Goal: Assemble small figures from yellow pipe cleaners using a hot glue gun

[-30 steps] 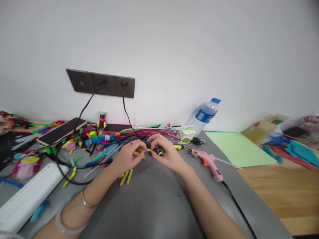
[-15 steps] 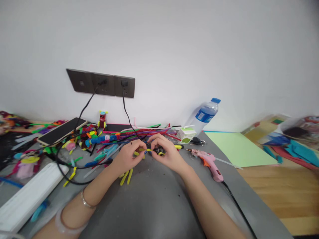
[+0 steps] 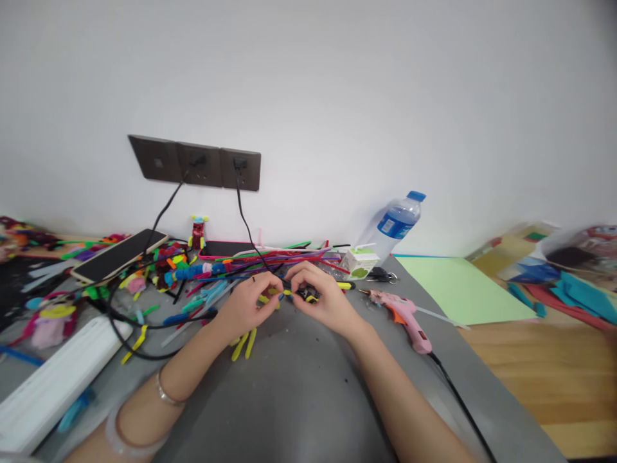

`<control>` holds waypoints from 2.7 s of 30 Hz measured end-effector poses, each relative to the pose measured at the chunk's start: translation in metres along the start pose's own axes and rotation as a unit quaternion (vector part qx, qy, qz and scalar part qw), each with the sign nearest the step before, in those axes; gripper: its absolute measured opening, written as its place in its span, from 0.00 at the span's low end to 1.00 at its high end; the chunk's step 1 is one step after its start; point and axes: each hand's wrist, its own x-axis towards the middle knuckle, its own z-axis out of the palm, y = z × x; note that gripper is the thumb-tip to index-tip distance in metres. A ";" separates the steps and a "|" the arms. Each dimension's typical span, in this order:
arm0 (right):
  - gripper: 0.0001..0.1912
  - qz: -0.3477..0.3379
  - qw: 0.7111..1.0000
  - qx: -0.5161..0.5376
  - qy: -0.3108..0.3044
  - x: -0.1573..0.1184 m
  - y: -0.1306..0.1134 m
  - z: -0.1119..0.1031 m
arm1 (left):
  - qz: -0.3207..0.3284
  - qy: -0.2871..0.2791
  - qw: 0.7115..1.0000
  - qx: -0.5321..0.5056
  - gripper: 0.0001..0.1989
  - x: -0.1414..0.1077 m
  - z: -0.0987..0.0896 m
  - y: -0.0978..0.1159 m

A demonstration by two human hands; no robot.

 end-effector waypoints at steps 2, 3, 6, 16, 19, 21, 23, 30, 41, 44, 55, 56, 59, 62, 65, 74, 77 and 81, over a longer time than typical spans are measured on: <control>0.11 0.000 1.000 0.006 -0.001 0.000 0.000 0.000 | -0.001 -0.001 1.000 0.000 0.06 0.000 0.000 0.000; 0.11 0.002 1.000 0.010 -0.003 0.000 0.000 0.000 | -0.002 -0.002 1.000 0.000 0.06 0.000 0.000 0.000; 0.11 0.012 1.000 0.023 -0.010 0.001 0.000 0.000 | -0.008 -0.003 1.000 0.001 0.07 -0.001 0.000 0.000; 0.11 0.033 0.999 0.039 -0.014 0.000 0.000 0.000 | 0.007 0.001 1.000 0.006 0.07 0.000 0.000 0.000; 0.10 0.033 0.999 0.036 -0.014 0.000 0.000 0.000 | 0.005 0.000 1.000 0.007 0.06 0.000 0.000 -0.001; 0.10 0.034 0.999 0.037 -0.015 0.000 0.000 0.000 | 0.001 -0.002 1.000 0.007 0.06 0.000 -0.001 -0.001; 0.10 0.036 0.999 0.037 -0.015 -0.001 0.000 0.000 | -0.005 -0.009 1.000 0.003 0.06 -0.001 -0.001 -0.002; 0.09 0.038 0.999 0.031 -0.013 0.000 -0.001 0.000 | -0.023 -0.032 0.999 0.004 0.05 -0.001 -0.002 0.000; 0.07 0.029 0.999 0.028 0.009 -0.001 0.001 -0.001 | -0.021 -0.021 0.998 0.056 0.07 0.000 -0.004 -0.003; 0.08 0.033 0.998 0.045 0.018 0.000 0.000 -0.001 | -0.027 -0.042 0.997 0.062 0.11 -0.001 -0.005 -0.002; 0.06 0.036 0.998 0.046 0.029 0.001 -0.001 -0.001 | -0.031 -0.055 0.997 0.048 0.11 0.000 -0.007 0.001; 0.06 0.034 0.998 0.046 0.030 0.001 -0.001 -0.001 | -0.030 -0.056 0.997 0.043 0.10 0.000 -0.007 0.001; 0.06 0.028 0.998 0.042 0.036 0.001 -0.001 -0.001 | -0.024 -0.057 0.998 0.027 0.09 0.000 -0.007 0.002; 0.06 0.028 0.998 0.035 0.038 0.001 -0.002 -0.001 | -0.020 -0.056 0.998 0.020 0.10 0.000 -0.007 0.002; 0.05 0.029 0.998 0.036 0.038 0.002 -0.002 -0.001 | -0.018 -0.053 0.998 0.022 0.11 0.000 -0.007 0.002; 0.05 0.029 0.998 0.035 0.037 0.001 -0.001 -0.001 | -0.016 -0.052 0.998 0.017 0.09 0.000 -0.007 0.003; 0.05 0.027 0.998 0.034 0.038 0.001 -0.001 -0.001 | -0.016 -0.053 0.998 0.019 0.10 0.000 -0.007 0.003; 0.06 0.025 0.998 0.033 0.039 0.001 0.000 -0.001 | -0.013 -0.053 0.998 0.021 0.10 0.000 -0.007 0.002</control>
